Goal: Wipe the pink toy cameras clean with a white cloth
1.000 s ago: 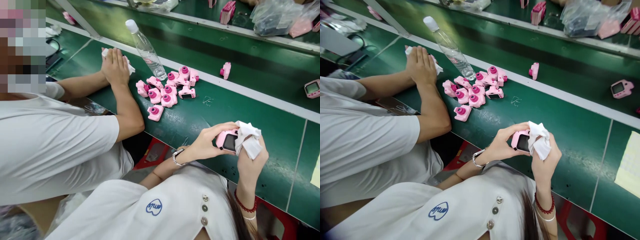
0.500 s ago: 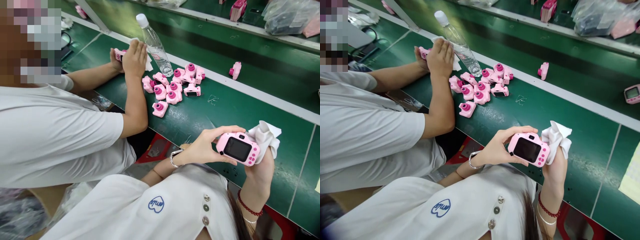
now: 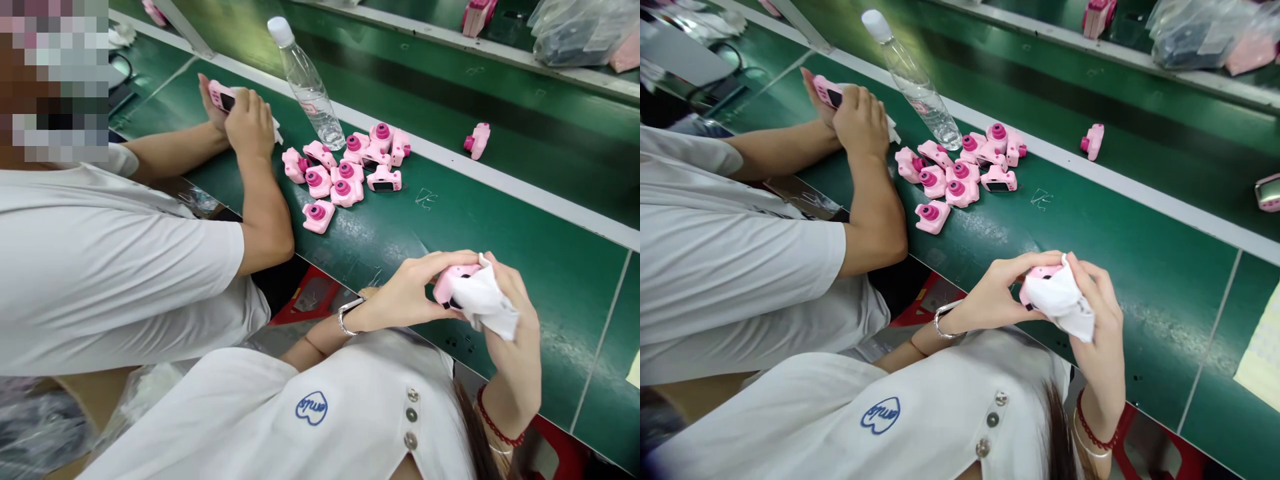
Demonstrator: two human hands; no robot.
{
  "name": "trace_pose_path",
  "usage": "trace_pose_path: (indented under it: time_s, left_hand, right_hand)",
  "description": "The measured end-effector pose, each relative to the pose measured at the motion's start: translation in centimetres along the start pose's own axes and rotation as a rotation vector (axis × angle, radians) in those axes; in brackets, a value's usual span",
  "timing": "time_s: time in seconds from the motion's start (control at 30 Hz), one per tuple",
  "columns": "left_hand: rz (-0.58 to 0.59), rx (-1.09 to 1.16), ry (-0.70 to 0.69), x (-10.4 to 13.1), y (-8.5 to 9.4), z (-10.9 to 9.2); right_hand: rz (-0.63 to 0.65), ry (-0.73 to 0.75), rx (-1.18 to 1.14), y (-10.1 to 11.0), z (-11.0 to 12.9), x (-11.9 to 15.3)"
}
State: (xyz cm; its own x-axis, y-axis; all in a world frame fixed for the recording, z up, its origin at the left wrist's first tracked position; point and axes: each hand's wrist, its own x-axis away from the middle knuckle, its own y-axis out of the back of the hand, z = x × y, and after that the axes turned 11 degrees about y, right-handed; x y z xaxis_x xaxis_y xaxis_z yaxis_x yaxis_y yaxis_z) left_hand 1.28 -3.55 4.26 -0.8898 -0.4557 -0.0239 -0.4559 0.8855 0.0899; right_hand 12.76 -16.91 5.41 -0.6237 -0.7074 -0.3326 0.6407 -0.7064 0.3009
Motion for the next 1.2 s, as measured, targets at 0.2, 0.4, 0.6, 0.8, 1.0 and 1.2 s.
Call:
trace_pose_path:
  time_s: [0.2,0.4,0.6,0.8,1.0,1.2]
  left_hand:
    - [0.013,0.097,0.083,-0.1,-0.3,-0.2]
    - [0.024,0.193,0.140,-0.1,0.1,-1.1]
    - [0.001,0.131,0.104,0.0,0.2,-0.7]
    - [0.002,-0.019,-0.114,-0.2,0.3,-0.3]
    - [0.021,-0.066,-0.115,-0.5,0.6,-0.2]
    - [-0.086,-0.087,-0.115,-0.8,0.8,0.2]
  right_hand:
    - [-0.341,-0.195,0.045,-0.1,-0.2,-0.1]
    - [-0.424,-0.405,-0.096,-0.5,0.6,-0.8]
    - [-0.426,-0.453,-0.088,-0.7,0.2,-1.0]
    - [-0.417,-0.438,-0.124,-0.9,-0.1,-1.0]
    - [-0.481,-0.458,-0.137,-0.9,-0.5,-1.4]
    - [-0.413,-0.521,-0.205,-1.5,-1.8,-1.7]
